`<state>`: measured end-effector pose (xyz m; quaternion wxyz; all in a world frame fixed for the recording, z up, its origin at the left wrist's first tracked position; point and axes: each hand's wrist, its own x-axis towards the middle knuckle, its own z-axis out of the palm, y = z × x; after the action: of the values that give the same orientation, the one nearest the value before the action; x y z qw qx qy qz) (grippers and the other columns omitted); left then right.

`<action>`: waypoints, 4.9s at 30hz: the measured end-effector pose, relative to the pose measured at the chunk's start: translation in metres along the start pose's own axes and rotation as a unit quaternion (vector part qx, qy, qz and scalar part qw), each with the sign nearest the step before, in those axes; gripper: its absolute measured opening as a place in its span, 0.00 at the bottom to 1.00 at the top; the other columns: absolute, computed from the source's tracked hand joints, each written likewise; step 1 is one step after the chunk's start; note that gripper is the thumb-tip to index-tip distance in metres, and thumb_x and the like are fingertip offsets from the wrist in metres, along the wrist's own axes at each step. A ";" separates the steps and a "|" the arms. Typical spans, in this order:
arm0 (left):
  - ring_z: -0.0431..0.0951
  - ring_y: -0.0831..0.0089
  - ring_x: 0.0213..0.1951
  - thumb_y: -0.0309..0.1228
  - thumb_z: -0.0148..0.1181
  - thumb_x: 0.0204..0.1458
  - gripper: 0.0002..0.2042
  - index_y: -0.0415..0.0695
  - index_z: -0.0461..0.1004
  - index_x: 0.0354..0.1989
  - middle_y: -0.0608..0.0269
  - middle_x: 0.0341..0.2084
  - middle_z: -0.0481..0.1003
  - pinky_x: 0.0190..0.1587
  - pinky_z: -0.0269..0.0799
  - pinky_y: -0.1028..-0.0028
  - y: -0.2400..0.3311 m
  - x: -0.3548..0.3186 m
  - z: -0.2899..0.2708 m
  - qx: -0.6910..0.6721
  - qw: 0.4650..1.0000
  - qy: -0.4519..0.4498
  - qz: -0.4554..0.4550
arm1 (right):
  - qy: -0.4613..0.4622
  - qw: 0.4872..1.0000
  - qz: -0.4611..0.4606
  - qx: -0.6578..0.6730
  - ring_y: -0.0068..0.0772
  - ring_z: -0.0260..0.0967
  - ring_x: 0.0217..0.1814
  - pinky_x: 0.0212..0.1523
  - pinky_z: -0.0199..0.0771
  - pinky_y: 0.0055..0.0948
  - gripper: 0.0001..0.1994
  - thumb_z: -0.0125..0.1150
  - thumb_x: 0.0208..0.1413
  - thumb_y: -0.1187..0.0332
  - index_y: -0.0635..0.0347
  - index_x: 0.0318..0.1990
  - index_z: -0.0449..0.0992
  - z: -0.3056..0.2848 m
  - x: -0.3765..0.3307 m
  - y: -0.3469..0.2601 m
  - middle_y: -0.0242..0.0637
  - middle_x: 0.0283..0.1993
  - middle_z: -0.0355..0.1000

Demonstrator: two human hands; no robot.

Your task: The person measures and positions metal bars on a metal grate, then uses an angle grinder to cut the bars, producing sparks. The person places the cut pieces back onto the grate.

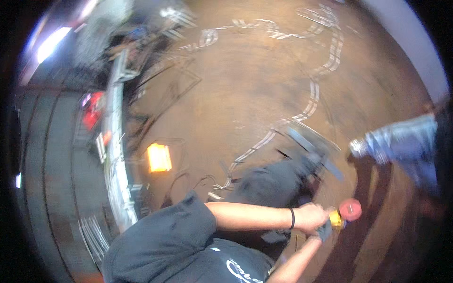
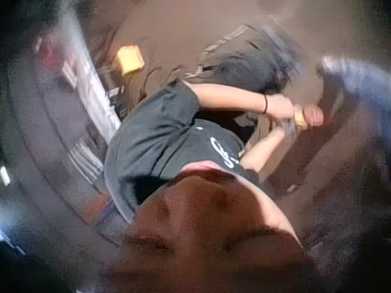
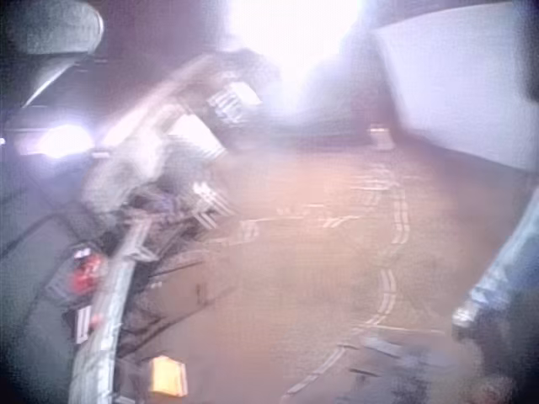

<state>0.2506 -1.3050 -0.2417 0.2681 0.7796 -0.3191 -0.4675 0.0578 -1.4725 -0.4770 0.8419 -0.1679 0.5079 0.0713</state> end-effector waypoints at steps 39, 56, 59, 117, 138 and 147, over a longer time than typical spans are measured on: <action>0.87 0.53 0.37 0.37 0.65 0.56 0.12 0.40 0.85 0.29 0.49 0.30 0.84 0.40 0.82 0.58 -0.002 0.084 -0.031 0.168 0.954 -0.229 0.091 | 0.219 0.791 0.046 -0.570 0.40 0.82 0.45 0.47 0.84 0.40 0.34 0.85 0.29 0.66 0.60 0.52 0.81 0.005 0.208 -0.024 0.43 0.46 0.83; 0.87 0.51 0.34 0.28 0.63 0.51 0.07 0.38 0.84 0.30 0.46 0.29 0.84 0.37 0.83 0.57 -0.010 0.094 -0.049 0.146 0.960 -0.209 0.117 | 0.225 0.756 0.013 -0.615 0.37 0.82 0.44 0.47 0.83 0.37 0.29 0.82 0.36 0.66 0.58 0.51 0.81 0.036 0.214 -0.024 0.40 0.45 0.83; 0.87 0.50 0.35 0.27 0.62 0.50 0.07 0.38 0.84 0.31 0.45 0.28 0.83 0.37 0.83 0.56 -0.004 0.096 -0.054 0.147 0.955 -0.229 0.122 | 0.211 0.759 0.001 -0.616 0.39 0.82 0.47 0.50 0.82 0.37 0.32 0.83 0.32 0.67 0.57 0.51 0.81 0.030 0.214 -0.028 0.41 0.47 0.83; 0.84 0.46 0.41 0.35 0.64 0.59 0.12 0.37 0.79 0.40 0.43 0.35 0.83 0.44 0.80 0.52 0.012 0.112 -0.016 0.216 0.906 -0.350 0.100 | 0.188 0.777 0.025 -0.600 0.51 0.76 0.65 0.64 0.76 0.44 0.38 0.83 0.37 0.62 0.56 0.60 0.75 0.028 0.204 -0.047 0.50 0.61 0.78; 0.84 0.45 0.42 0.36 0.64 0.58 0.12 0.38 0.79 0.39 0.44 0.35 0.82 0.45 0.79 0.51 0.009 0.110 -0.015 0.214 0.909 -0.345 0.091 | 0.211 0.783 0.066 -0.581 0.47 0.78 0.61 0.60 0.79 0.43 0.37 0.82 0.35 0.65 0.56 0.59 0.77 0.024 0.173 -0.046 0.47 0.59 0.80; 0.84 0.45 0.42 0.37 0.63 0.59 0.13 0.39 0.79 0.40 0.44 0.35 0.82 0.45 0.79 0.51 0.000 0.106 -0.016 0.214 0.913 -0.333 0.095 | 0.207 0.769 0.071 -0.601 0.48 0.77 0.63 0.62 0.79 0.44 0.37 0.82 0.35 0.63 0.55 0.59 0.76 0.029 0.180 -0.046 0.48 0.60 0.79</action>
<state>0.3033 -1.3821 -0.2942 0.0164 0.5830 -0.5549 -0.5932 0.1803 -1.5144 -0.6129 0.4358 -0.6135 0.5342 0.3851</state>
